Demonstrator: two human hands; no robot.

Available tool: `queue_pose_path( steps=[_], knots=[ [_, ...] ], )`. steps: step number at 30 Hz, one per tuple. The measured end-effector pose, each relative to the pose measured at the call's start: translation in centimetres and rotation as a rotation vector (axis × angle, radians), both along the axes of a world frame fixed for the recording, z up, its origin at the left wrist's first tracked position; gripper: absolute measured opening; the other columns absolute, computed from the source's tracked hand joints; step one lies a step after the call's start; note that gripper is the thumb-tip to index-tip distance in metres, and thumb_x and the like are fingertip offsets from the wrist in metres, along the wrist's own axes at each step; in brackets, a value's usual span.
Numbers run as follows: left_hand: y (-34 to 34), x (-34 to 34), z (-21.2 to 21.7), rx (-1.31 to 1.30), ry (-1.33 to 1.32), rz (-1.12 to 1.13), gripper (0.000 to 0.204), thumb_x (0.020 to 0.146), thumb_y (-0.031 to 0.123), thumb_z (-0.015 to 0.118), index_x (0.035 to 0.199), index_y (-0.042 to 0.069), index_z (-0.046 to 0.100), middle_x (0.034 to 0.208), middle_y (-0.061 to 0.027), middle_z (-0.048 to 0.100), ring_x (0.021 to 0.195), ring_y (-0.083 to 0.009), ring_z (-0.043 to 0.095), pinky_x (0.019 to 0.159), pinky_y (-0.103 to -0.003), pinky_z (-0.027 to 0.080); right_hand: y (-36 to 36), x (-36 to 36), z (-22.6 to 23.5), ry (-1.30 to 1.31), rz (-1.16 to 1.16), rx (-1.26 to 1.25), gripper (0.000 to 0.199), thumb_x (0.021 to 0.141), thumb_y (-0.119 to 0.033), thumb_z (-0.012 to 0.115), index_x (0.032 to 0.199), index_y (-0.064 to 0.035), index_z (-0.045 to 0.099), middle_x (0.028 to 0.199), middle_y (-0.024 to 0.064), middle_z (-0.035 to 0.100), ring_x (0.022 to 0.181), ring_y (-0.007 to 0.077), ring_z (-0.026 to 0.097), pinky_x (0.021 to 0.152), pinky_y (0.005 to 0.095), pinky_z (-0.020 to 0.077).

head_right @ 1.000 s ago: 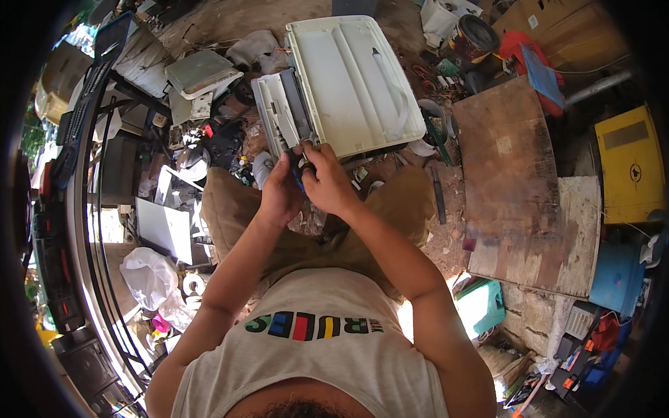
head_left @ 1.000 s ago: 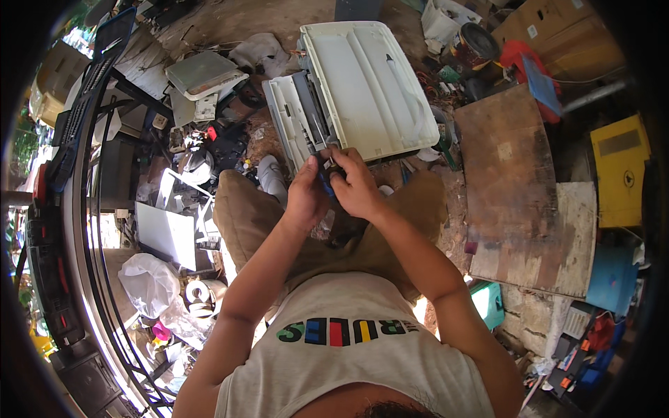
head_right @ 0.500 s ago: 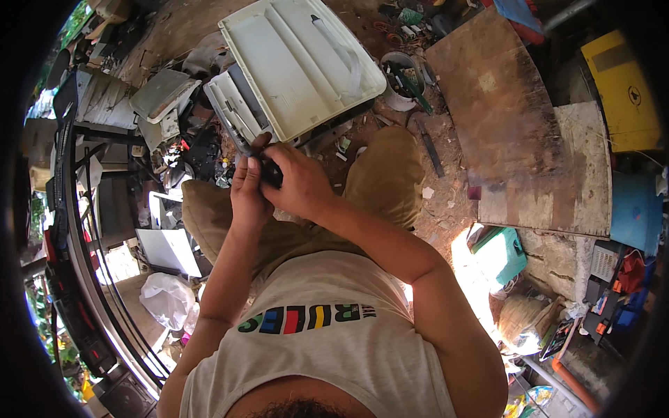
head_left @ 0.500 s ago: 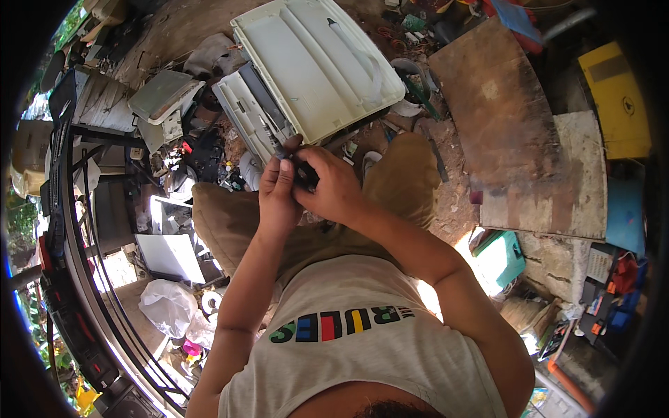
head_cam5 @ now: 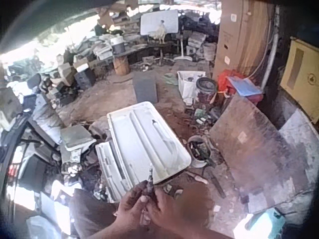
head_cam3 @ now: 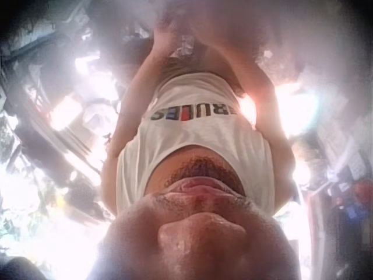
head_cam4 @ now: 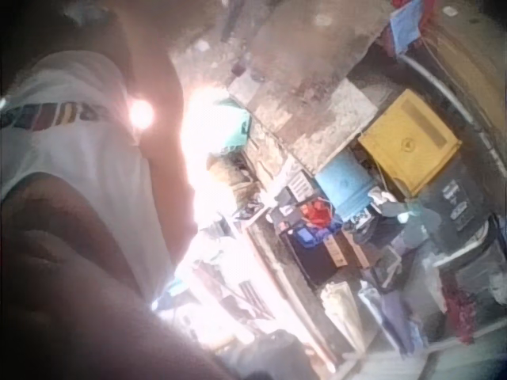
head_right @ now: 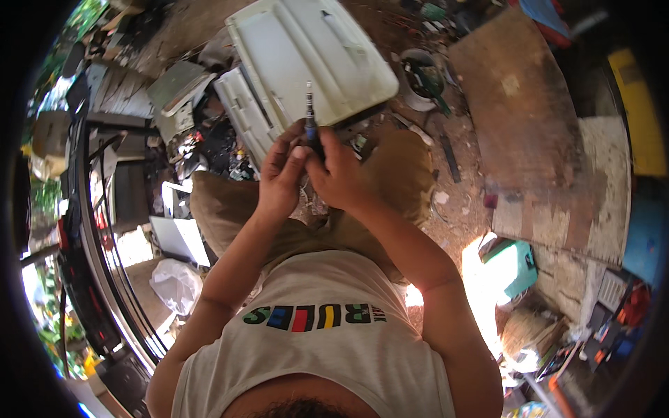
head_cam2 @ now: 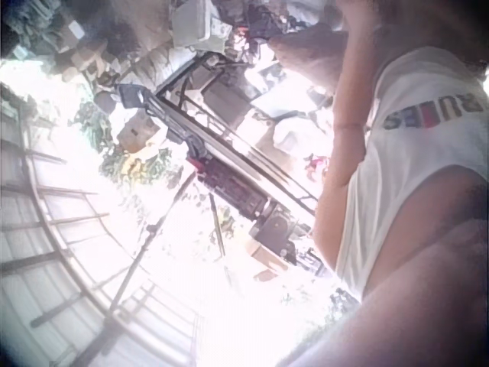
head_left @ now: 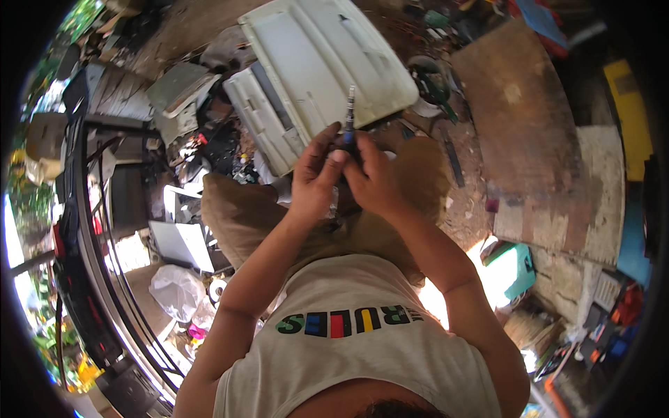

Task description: The person uses a screwdriver to remove components from a printer, handles a circuit board and a long plastic scanner unit, and then uses a screwdriver to remove screws from the scanner unit.

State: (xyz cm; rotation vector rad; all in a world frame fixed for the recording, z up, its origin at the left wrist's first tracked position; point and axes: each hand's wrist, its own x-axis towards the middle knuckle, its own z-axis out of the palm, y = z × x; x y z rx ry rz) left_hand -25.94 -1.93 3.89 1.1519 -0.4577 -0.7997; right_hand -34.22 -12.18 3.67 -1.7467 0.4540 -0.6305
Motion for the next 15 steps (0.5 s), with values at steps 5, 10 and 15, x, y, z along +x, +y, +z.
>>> queue_pose_path(
  steps=[5, 10, 15],
  knots=[
    [2.2, 1.8, 1.5, 0.074, -0.15, 0.173, 0.033, 0.097, 0.016, 0.06, 0.127, 0.0, 0.058, 0.103, -0.0012, 0.064, 0.096, -0.0077, 0.055, 0.088, -0.025, 0.047, 2.9, 2.6, 3.2, 0.018, 0.12, -0.366, 0.034, 0.085, -0.012, 0.065, 0.117, -0.0024, 0.059, 0.093, 0.0204, 0.066, 0.085, 0.0403, 0.065, 0.072, 0.0438, 0.0518],
    [8.2, 5.9, 4.9, -0.023, -0.344, 0.366, 0.033, 0.099, 0.024, 0.058, 0.121, 0.0, 0.062, 0.097, 0.0009, 0.064, 0.093, -0.0061, 0.054, 0.084, -0.025, 0.048, 7.8, 8.1, 5.2, -0.083, 0.282, -0.362, 0.036, 0.085, -0.01, 0.066, 0.118, 0.0009, 0.059, 0.099, 0.0198, 0.067, 0.094, 0.0374, 0.066, 0.079, 0.0412, 0.0529],
    [12.8, 8.3, 7.6, -0.016, -0.272, 0.391, 0.034, 0.099, 0.023, 0.058, 0.124, 0.0, 0.061, 0.104, -0.0014, 0.065, 0.096, -0.008, 0.056, 0.088, -0.026, 0.047, 11.8, 10.6, 6.6, -0.257, 0.378, -0.246, 0.041, 0.084, -0.006, 0.065, 0.123, -0.0007, 0.054, 0.109, 0.0196, 0.063, 0.099, 0.0374, 0.065, 0.082, 0.04, 0.0522]
  ],
)
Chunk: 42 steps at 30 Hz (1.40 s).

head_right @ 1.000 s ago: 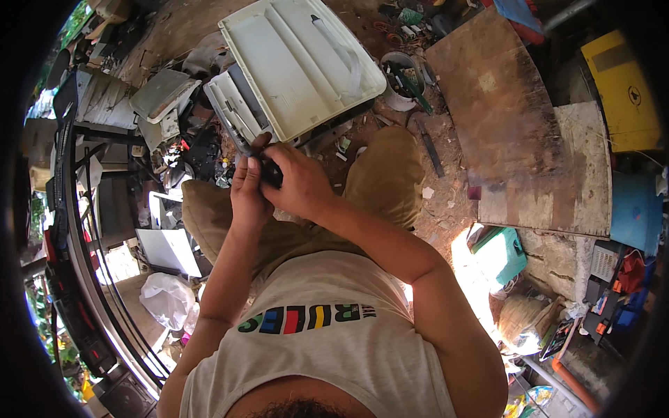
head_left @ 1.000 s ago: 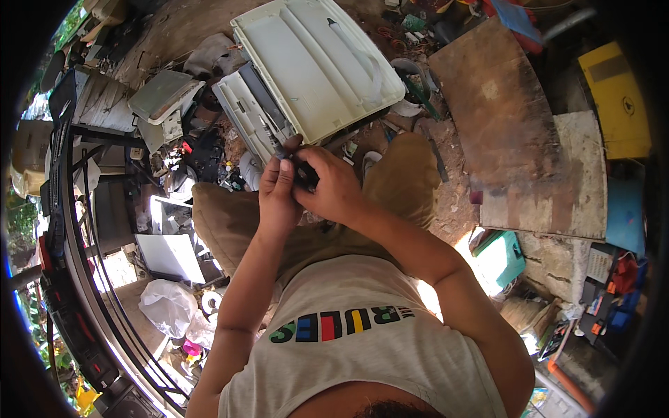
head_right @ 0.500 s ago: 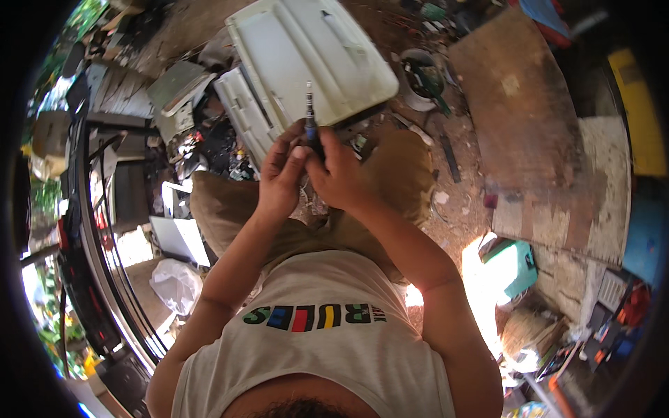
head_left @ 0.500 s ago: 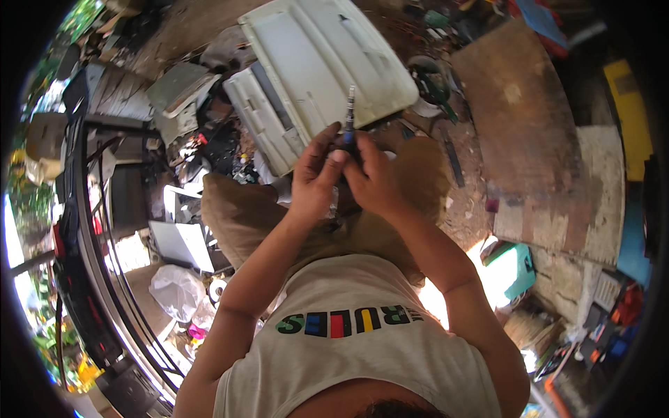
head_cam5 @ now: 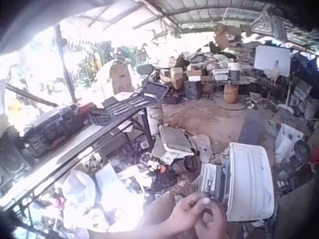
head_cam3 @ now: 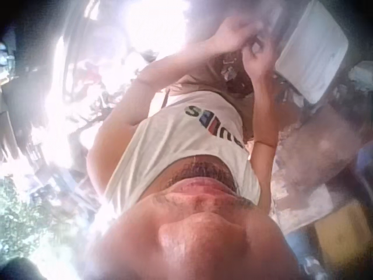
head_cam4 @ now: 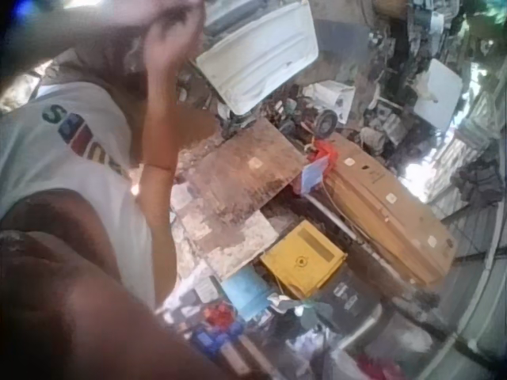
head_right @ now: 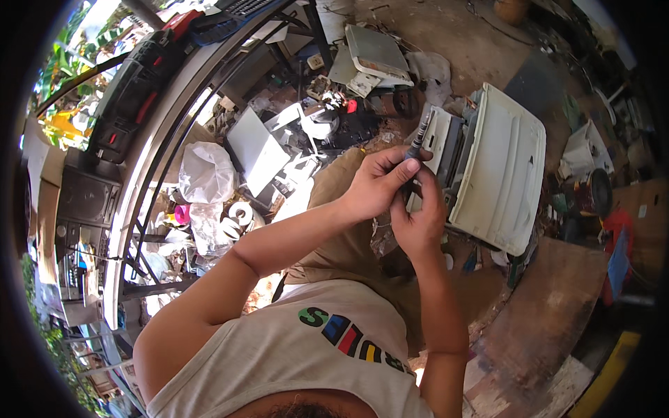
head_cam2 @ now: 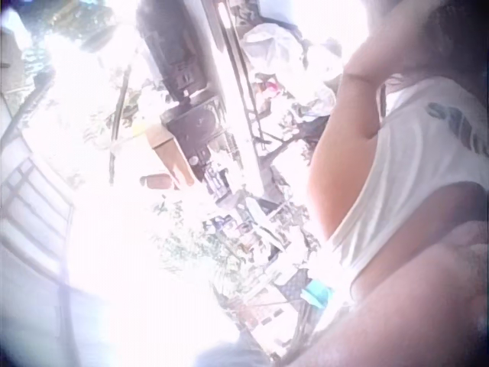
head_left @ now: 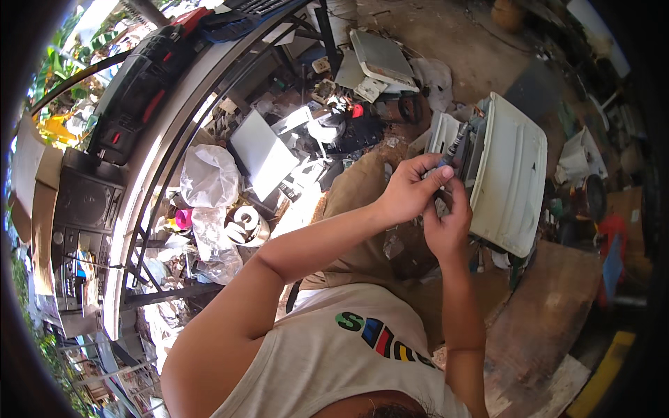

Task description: The person uses a screwdriver to remove components from a printer, handles a circuit board and a long plastic scanner unit, and then uses a screwdriver to remove screws from the scanner unit.

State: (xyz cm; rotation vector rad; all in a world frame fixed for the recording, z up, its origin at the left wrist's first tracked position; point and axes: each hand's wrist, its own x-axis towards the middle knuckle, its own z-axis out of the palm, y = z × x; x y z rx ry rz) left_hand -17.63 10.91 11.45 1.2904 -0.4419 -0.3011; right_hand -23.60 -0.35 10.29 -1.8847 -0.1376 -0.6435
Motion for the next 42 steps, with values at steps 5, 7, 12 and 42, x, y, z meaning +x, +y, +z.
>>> queue_pose_path(
  steps=[5, 7, 12, 42],
  knots=[
    [-1.3, -2.1, -0.2, -0.045, -0.121, -0.026, 0.029, 0.096, 0.017, 0.06, 0.12, 0.001, 0.061, 0.115, -0.009, 0.063, 0.106, -0.0164, 0.057, 0.091, -0.031, 0.046, -1.6, -1.1, -0.4, -0.108, -0.109, -0.074, 0.033, 0.085, -0.007, 0.063, 0.115, 0.0, 0.052, 0.097, 0.0185, 0.058, 0.086, 0.0382, 0.061, 0.074, 0.0405, 0.0492],
    [-2.8, -2.7, 0.2, 0.072, -0.345, -0.065, 0.029, 0.094, 0.016, 0.062, 0.119, 0.001, 0.062, 0.127, -0.015, 0.057, 0.112, -0.0231, 0.057, 0.094, -0.034, 0.046, -5.0, -4.1, -0.4, 0.063, -0.21, 0.138, 0.032, 0.088, -0.012, 0.067, 0.114, -0.0008, 0.053, 0.093, 0.0145, 0.06, 0.083, 0.0294, 0.062, 0.074, 0.0385, 0.0488],
    [-8.5, -1.2, -2.6, 0.459, -0.548, -0.21, 0.053, 0.088, 0.023, 0.07, 0.132, 0.0, 0.05, 0.126, -0.0196, 0.055, 0.109, -0.0309, 0.059, 0.091, -0.038, 0.049, -19.8, -16.7, -7.8, 0.213, -0.857, 0.111, 0.032, 0.091, -0.024, 0.067, 0.112, -0.0019, 0.057, 0.087, 0.0089, 0.063, 0.075, 0.0158, 0.061, 0.069, 0.0308, 0.0499],
    [-16.1, 3.4, -13.2, 0.832, -0.128, -0.161, 0.063, 0.099, 0.019, 0.054, 0.147, -0.004, 0.021, 0.129, -0.0178, 0.054, 0.114, -0.0189, 0.054, 0.094, -0.032, 0.046, -28.6, -32.8, -50.3, 1.437, -1.106, 0.243, 0.039, 0.086, -0.031, 0.067, 0.117, -0.0078, 0.057, 0.104, 0.0219, 0.068, 0.098, 0.0397, 0.066, 0.081, 0.0506, 0.0515]
  ],
)
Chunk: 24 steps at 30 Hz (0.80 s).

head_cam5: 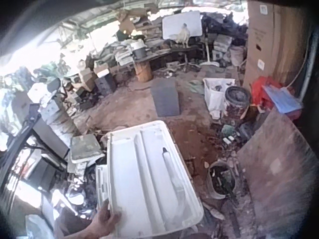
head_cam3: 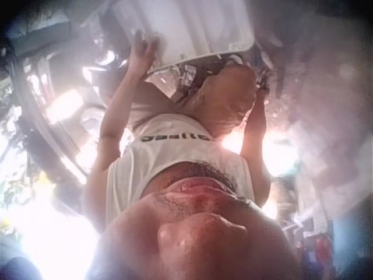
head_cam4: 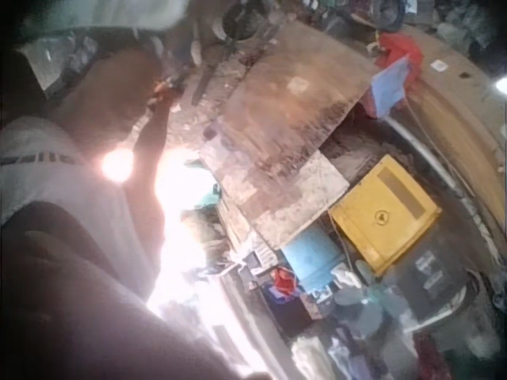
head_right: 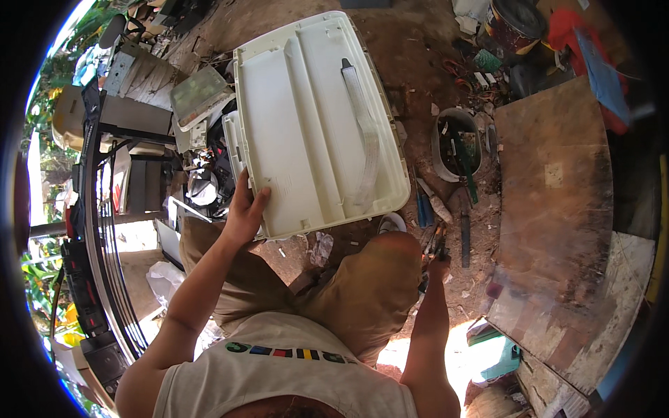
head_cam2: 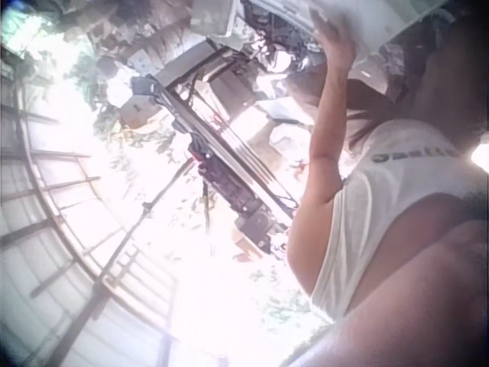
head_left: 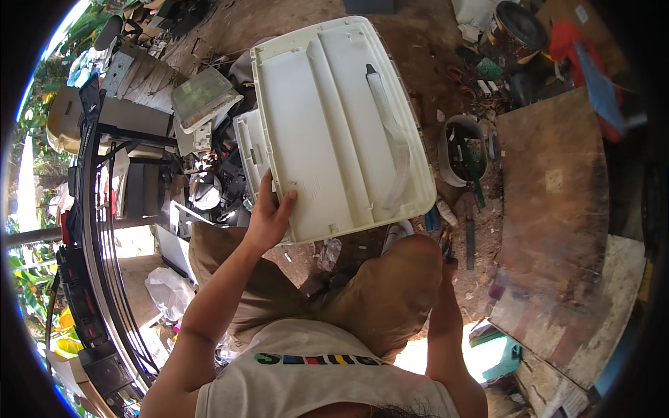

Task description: The person uses a screwdriver to remove components from a printer, handles a circuit board and a long plastic scanner unit, and then uses a screwdriver to remove screws from the scanner unit.

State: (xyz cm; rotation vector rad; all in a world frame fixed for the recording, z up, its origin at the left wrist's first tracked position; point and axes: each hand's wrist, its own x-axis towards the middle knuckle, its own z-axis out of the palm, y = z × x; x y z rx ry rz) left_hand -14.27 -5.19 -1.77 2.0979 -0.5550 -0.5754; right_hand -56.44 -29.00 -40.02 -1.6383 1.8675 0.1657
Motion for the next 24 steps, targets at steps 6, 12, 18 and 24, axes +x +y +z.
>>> queue_pose_path(
  steps=[6, 12, 18, 24],
  knots=[
    [1.0, 1.0, -0.3, 0.056, -0.101, 0.097, 0.065, 0.094, 0.038, 0.061, 0.139, -0.004, 0.038, 0.096, -0.018, 0.063, 0.09, -0.0225, 0.062, 0.08, -0.034, 0.049, -1.1, 0.1, 0.3, 0.064, 0.051, -0.033, 0.049, 0.09, -0.032, 0.063, 0.127, -0.0022, 0.051, 0.116, 0.0249, 0.063, 0.11, 0.0416, 0.06, 0.089, 0.0494, 0.0486],
    [-1.7, 11.6, 1.9, -0.036, -0.123, 0.265, 0.073, 0.09, 0.06, 0.056, 0.13, 0.0, 0.054, 0.093, -0.0125, 0.065, 0.083, -0.0188, 0.06, 0.077, -0.031, 0.047, -11.4, 18.3, 22.4, -1.019, 0.132, 0.032, 0.047, 0.097, -0.045, 0.054, 0.123, -0.0056, 0.057, 0.113, 0.0065, 0.062, 0.106, 0.0143, 0.058, 0.087, 0.034, 0.0459],
    [-8.7, 14.7, -2.5, -0.223, -0.056, 0.406, 0.039, 0.095, 0.034, 0.057, 0.108, -0.003, 0.058, 0.097, -0.0207, 0.066, 0.089, -0.0325, 0.064, 0.079, -0.041, 0.048, -10.4, 34.8, 37.1, -1.051, 0.704, 0.168, 0.062, 0.095, -0.029, 0.061, 0.145, -0.0011, 0.039, 0.143, 0.0169, 0.049, 0.132, 0.0264, 0.046, 0.109, 0.0336, 0.0351],
    [-7.0, 13.0, -0.6, -0.345, -0.212, 0.345, 0.029, 0.095, 0.025, 0.057, 0.101, -0.003, 0.058, 0.084, -0.0153, 0.064, 0.076, -0.0243, 0.06, 0.07, -0.038, 0.047, -6.2, 34.0, 38.5, -0.962, 0.666, -0.143, 0.057, 0.09, 0.003, 0.052, 0.145, -0.0061, 0.043, 0.142, 0.0136, 0.051, 0.131, 0.0205, 0.047, 0.107, 0.03, 0.0347]
  ],
)
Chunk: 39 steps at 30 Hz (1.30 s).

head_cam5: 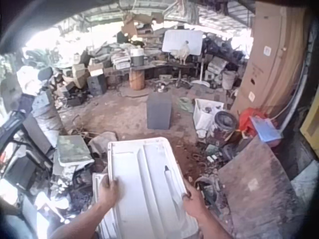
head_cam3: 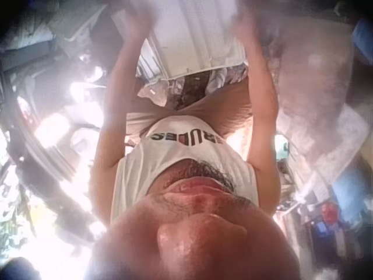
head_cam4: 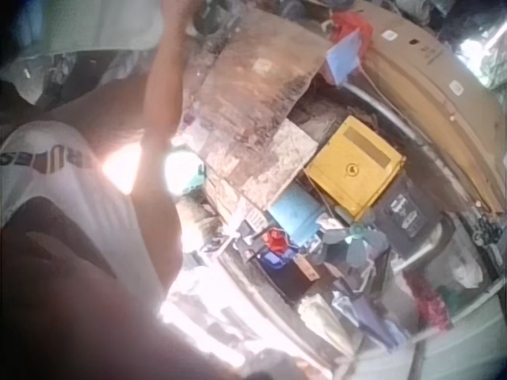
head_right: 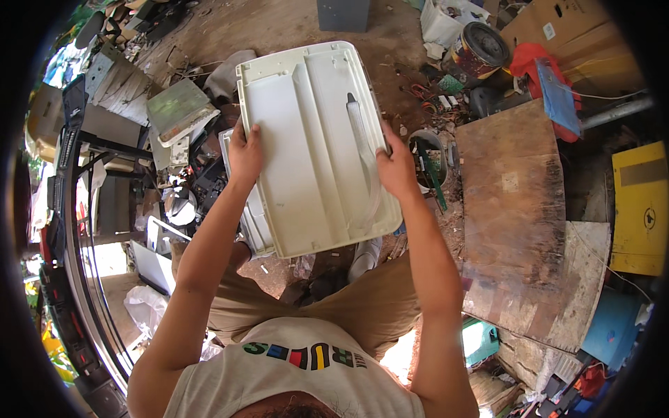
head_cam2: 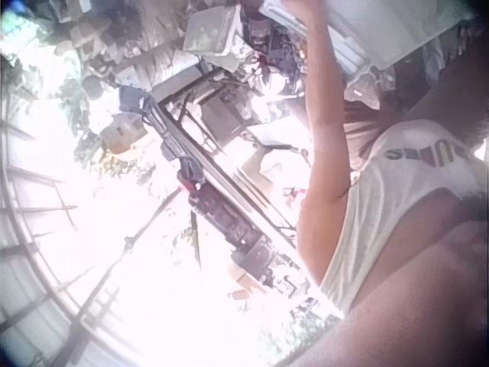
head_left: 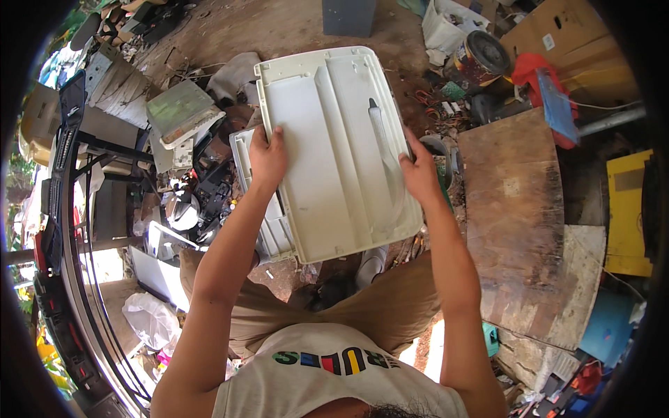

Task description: The person uses a screwdriver to remove components from a printer, handles a circuit board and a long plastic scanner unit, and then uses a screwdriver to remove screws from the scanner unit.

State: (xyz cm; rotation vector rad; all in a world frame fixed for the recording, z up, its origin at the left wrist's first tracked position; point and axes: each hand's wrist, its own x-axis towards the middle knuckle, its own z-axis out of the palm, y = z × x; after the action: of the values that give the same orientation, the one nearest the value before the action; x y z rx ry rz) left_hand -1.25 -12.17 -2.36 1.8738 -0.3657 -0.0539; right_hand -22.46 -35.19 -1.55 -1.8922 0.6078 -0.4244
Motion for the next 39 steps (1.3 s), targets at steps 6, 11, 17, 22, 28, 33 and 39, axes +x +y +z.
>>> queue_pose_path(
  steps=[6, 11, 17, 22, 28, 33, 39],
  knots=[
    [2.2, -2.5, 0.6, -0.177, 0.094, -0.132, 0.024, 0.099, 0.023, 0.057, 0.108, 0.0, 0.056, 0.081, -0.0019, 0.058, 0.07, -0.0064, 0.049, 0.06, -0.024, 0.041, 4.0, -3.8, 1.1, -0.099, -0.118, -0.045, 0.052, 0.089, 0.005, 0.052, 0.14, -0.0023, 0.048, 0.141, 0.0149, 0.052, 0.13, 0.0227, 0.048, 0.109, 0.031, 0.0327],
    [3.5, -3.3, 0.4, -0.267, 0.046, -0.136, 0.026, 0.1, 0.023, 0.055, 0.112, 0.0, 0.055, 0.09, -0.001, 0.06, 0.077, -0.0055, 0.05, 0.067, -0.02, 0.042, 6.0, -5.2, 0.0, -0.254, -0.17, -0.184, 0.048, 0.084, 0.008, 0.053, 0.131, -0.0007, 0.055, 0.133, 0.0212, 0.055, 0.125, 0.0332, 0.052, 0.106, 0.036, 0.0386],
    [4.3, -2.7, 0.1, -0.264, 0.091, -0.206, 0.029, 0.101, 0.024, 0.054, 0.118, 0.0, 0.053, 0.098, -0.0028, 0.061, 0.084, -0.0067, 0.053, 0.073, -0.022, 0.044, 6.5, -5.5, -0.2, -0.27, -0.191, -0.209, 0.049, 0.083, 0.008, 0.054, 0.131, -0.003, 0.056, 0.133, 0.0203, 0.054, 0.124, 0.0348, 0.052, 0.105, 0.0375, 0.0403],
    [4.5, -2.2, 0.2, -0.21, 0.087, -0.202, 0.028, 0.101, 0.023, 0.053, 0.116, 0.0, 0.054, 0.099, -0.0035, 0.061, 0.085, -0.0081, 0.053, 0.074, -0.023, 0.045, 6.8, -5.7, 0.5, -0.256, -0.179, -0.21, 0.05, 0.084, 0.003, 0.055, 0.133, -0.0038, 0.054, 0.135, 0.0198, 0.054, 0.125, 0.0337, 0.051, 0.105, 0.038, 0.0396],
    [3.2, 1.8, -2.0, 0.109, 0.016, -0.209, 0.032, 0.095, 0.024, 0.056, 0.107, -0.005, 0.061, 0.09, -0.0107, 0.066, 0.08, -0.0155, 0.058, 0.073, -0.031, 0.047, 4.2, -5.2, -4.2, -0.31, -0.141, 0.428, 0.056, 0.088, -0.014, 0.046, 0.143, -0.0016, 0.042, 0.142, 0.0162, 0.048, 0.134, 0.0249, 0.042, 0.112, 0.0348, 0.0289],
    [2.1, 2.4, -2.3, 0.229, 0.058, -0.157, 0.038, 0.092, 0.03, 0.06, 0.11, -0.004, 0.062, 0.095, -0.013, 0.068, 0.084, -0.019, 0.064, 0.076, -0.032, 0.049, 3.6, -5.5, -3.1, -0.4, -0.123, 0.826, 0.056, 0.09, -0.021, 0.045, 0.143, -0.0007, 0.041, 0.14, 0.0133, 0.05, 0.129, 0.024, 0.045, 0.11, 0.0338, 0.0309],
    [2.8, 0.5, -1.2, 0.007, 0.315, -0.177, 0.047, 0.089, 0.033, 0.067, 0.117, -0.004, 0.058, 0.097, -0.0114, 0.067, 0.083, -0.0165, 0.062, 0.074, -0.03, 0.049, 5.5, -6.1, -2.0, -0.134, -0.206, -0.148, 0.048, 0.086, -0.022, 0.062, 0.13, -0.0035, 0.055, 0.128, 0.0145, 0.058, 0.116, 0.0265, 0.055, 0.101, 0.0357, 0.0411]
  ],
)
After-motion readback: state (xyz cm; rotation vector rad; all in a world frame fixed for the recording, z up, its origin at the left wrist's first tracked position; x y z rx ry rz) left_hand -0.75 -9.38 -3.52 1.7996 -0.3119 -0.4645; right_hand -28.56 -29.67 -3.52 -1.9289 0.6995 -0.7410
